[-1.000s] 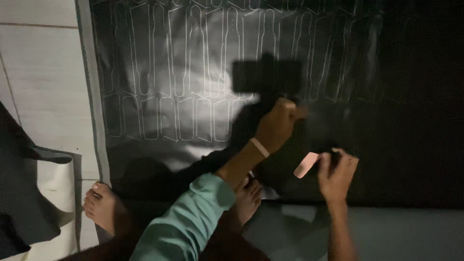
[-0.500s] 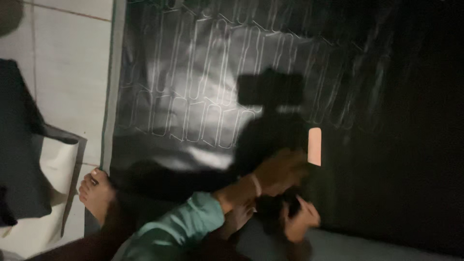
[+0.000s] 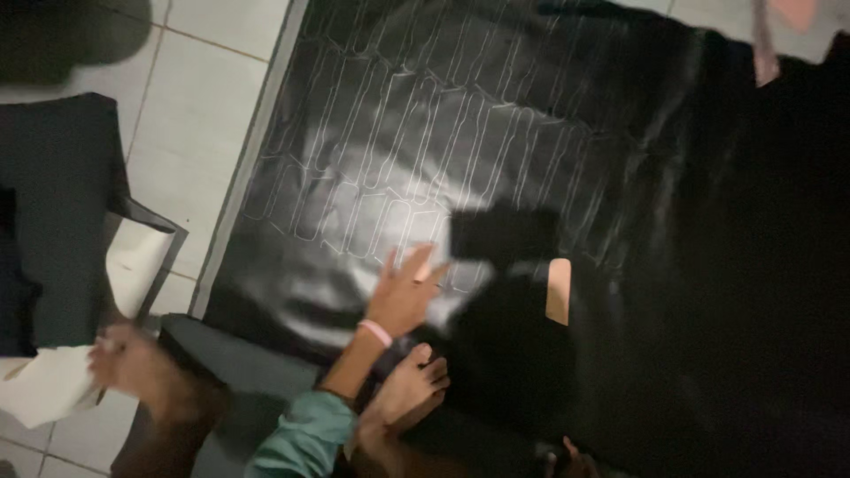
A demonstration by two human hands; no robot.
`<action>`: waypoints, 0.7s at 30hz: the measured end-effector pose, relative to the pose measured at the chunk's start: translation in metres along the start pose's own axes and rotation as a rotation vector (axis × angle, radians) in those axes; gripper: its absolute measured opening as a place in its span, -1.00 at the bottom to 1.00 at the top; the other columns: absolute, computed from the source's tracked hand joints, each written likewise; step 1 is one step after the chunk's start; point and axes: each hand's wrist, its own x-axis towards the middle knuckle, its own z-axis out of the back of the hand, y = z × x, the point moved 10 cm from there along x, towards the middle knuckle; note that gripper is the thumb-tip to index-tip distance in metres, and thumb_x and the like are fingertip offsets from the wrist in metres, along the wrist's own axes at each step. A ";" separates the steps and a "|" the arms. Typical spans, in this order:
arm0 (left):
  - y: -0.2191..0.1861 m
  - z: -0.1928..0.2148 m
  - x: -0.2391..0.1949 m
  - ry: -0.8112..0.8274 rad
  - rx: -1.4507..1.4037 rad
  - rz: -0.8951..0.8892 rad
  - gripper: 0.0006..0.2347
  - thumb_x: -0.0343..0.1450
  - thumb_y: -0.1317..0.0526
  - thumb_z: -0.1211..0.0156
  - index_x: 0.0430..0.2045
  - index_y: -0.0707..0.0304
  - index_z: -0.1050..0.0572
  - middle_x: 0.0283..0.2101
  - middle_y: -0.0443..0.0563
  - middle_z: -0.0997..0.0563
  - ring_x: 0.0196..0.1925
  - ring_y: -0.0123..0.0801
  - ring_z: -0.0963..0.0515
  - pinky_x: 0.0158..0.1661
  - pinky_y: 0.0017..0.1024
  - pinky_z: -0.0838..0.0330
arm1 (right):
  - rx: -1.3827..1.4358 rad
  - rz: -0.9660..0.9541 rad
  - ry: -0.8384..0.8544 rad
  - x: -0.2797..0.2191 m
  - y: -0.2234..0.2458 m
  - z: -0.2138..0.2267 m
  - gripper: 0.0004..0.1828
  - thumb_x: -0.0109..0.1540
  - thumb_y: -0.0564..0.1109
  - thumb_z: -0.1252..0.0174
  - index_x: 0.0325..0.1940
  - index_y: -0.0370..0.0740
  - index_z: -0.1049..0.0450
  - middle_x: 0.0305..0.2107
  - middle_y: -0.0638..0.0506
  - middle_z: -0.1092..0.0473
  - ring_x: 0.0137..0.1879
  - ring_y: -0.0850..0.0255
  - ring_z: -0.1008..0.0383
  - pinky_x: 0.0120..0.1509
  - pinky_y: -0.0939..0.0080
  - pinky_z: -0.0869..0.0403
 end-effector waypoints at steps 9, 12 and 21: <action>-0.027 0.037 -0.045 -0.322 -0.243 0.223 -0.57 0.35 0.24 -0.22 0.17 0.03 -0.46 0.30 0.22 -0.40 0.30 0.06 -0.38 0.24 0.03 -0.19 | -0.390 0.076 -0.045 0.032 0.045 0.022 -0.57 0.26 0.20 -0.07 -0.16 -0.21 -0.56 -0.29 -0.17 -0.42 -0.25 -0.03 -0.42 -0.08 -0.05 -0.46; -0.068 0.022 -0.058 -0.139 -0.498 0.114 -0.69 0.39 0.18 -0.24 0.03 0.09 -0.53 0.14 0.12 -0.53 0.17 0.00 -0.51 0.17 -0.19 -0.36 | -0.506 0.069 -0.140 -0.005 0.043 0.035 -0.58 0.26 0.18 -0.08 -0.18 -0.20 -0.57 -0.31 -0.16 -0.44 -0.29 -0.04 -0.44 -0.15 -0.03 -0.45; -0.153 0.047 -0.057 -0.169 -0.755 -0.050 -0.84 0.44 0.15 -0.23 -0.24 0.19 -0.65 -0.26 0.08 -0.67 -0.23 -0.12 -0.64 -0.11 -0.22 -0.47 | -0.515 -0.378 0.085 -0.033 0.000 0.021 -0.57 0.25 0.21 -0.13 0.13 0.05 -0.49 -0.01 -0.01 -0.43 0.10 -0.04 -0.43 0.16 -0.12 -0.37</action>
